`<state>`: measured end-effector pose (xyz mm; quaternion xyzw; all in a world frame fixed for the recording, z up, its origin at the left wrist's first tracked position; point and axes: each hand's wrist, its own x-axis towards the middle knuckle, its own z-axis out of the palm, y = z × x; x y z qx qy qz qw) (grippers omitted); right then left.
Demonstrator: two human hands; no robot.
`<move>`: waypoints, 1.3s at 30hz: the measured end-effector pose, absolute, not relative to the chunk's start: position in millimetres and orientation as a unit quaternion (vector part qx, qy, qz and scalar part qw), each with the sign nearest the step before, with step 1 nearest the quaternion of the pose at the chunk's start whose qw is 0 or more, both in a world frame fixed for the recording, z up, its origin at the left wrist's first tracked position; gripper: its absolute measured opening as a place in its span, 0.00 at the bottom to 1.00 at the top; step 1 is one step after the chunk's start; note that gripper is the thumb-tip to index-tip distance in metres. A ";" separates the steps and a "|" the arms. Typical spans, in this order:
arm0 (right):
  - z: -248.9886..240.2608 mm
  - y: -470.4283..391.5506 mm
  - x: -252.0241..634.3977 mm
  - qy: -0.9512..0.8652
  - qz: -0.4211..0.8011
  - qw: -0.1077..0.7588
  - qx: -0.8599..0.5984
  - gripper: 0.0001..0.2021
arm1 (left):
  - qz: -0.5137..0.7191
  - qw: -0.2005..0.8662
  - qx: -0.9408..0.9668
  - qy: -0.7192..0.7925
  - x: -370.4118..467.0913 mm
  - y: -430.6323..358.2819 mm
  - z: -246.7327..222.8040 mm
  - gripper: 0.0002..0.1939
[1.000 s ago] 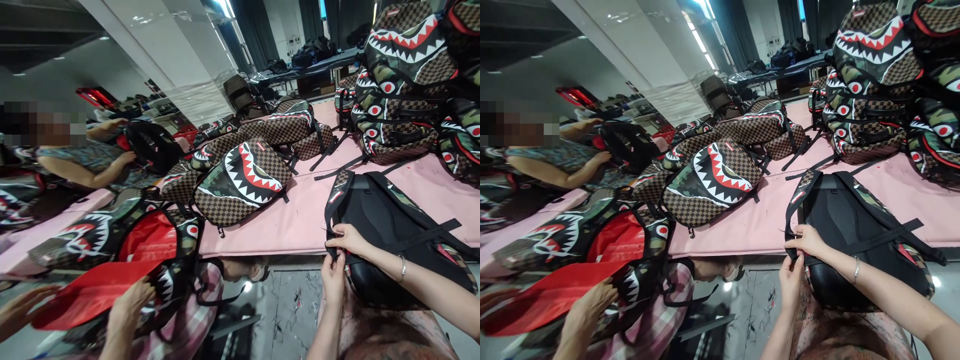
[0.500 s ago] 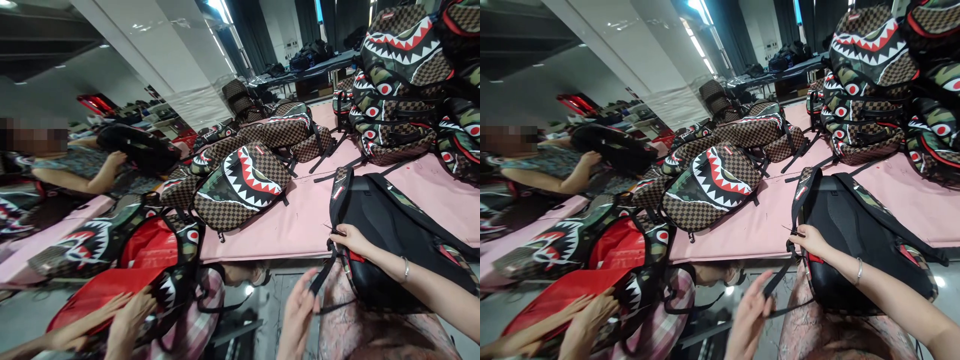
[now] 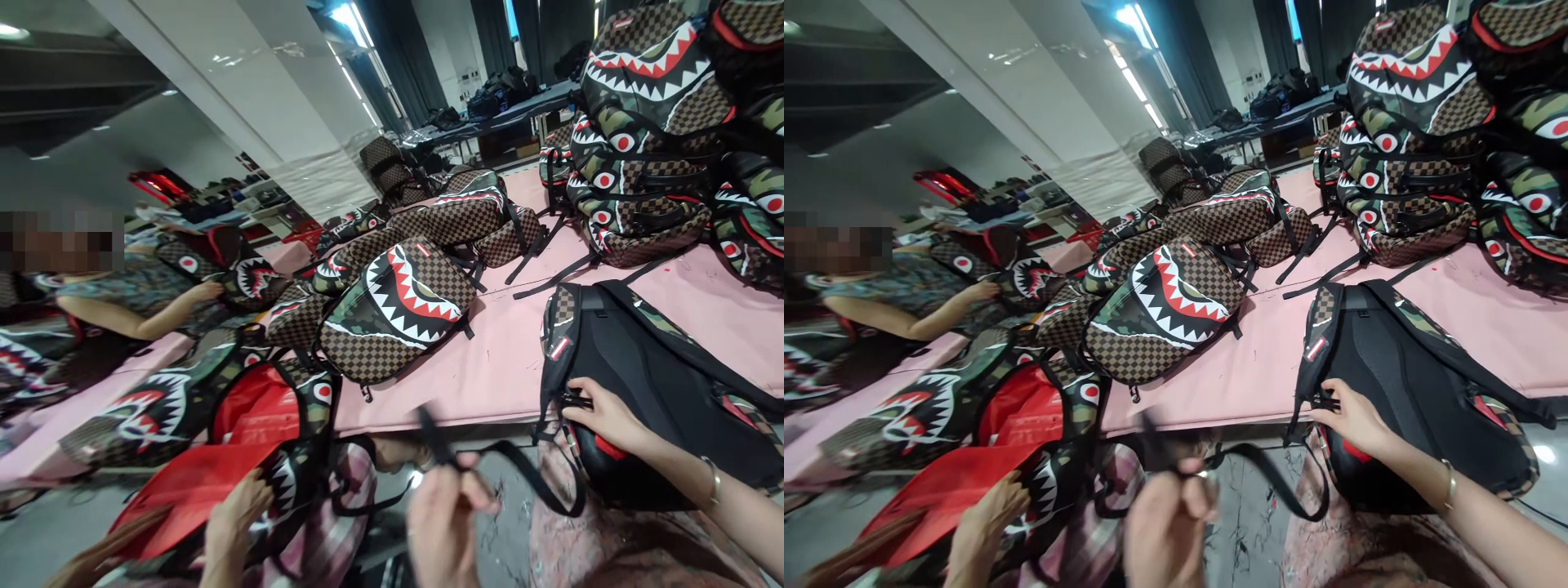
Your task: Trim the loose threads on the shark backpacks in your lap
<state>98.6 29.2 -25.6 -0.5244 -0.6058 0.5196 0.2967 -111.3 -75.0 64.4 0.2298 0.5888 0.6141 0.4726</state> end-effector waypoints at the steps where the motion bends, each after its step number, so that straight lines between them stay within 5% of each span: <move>1: -21.4 23.8 108.0 -0.613 0.498 0.310 -0.530 0.17 | 0.591 0.511 0.234 0.578 -100.1 -68.9 59.3 0.19; 5: -2.9 0.7 141.3 -0.635 0.440 0.360 -0.524 0.09 | 0.504 0.615 0.274 0.541 -52.1 -54.9 30.4 0.19; 17: 20.4 -21.5 139.3 -0.734 0.388 0.326 -0.451 0.10 | 0.387 0.565 0.431 0.587 -23.4 -53.7 33.5 0.19; 29: 19.6 -19.3 148.3 -0.711 0.423 0.353 -0.437 0.09 | 0.425 0.615 0.377 0.547 -16.7 -51.5 24.5 0.17; 35: 13.1 -11.0 142.8 -0.532 0.582 0.427 -0.443 0.14 | 0.436 0.843 0.096 0.300 -21.2 -49.3 23.8 0.15; 39: 8.0 -7.2 124.5 -0.410 0.694 0.398 -0.437 0.15 | 0.357 0.868 0.089 0.334 -13.5 -48.0 20.4 0.16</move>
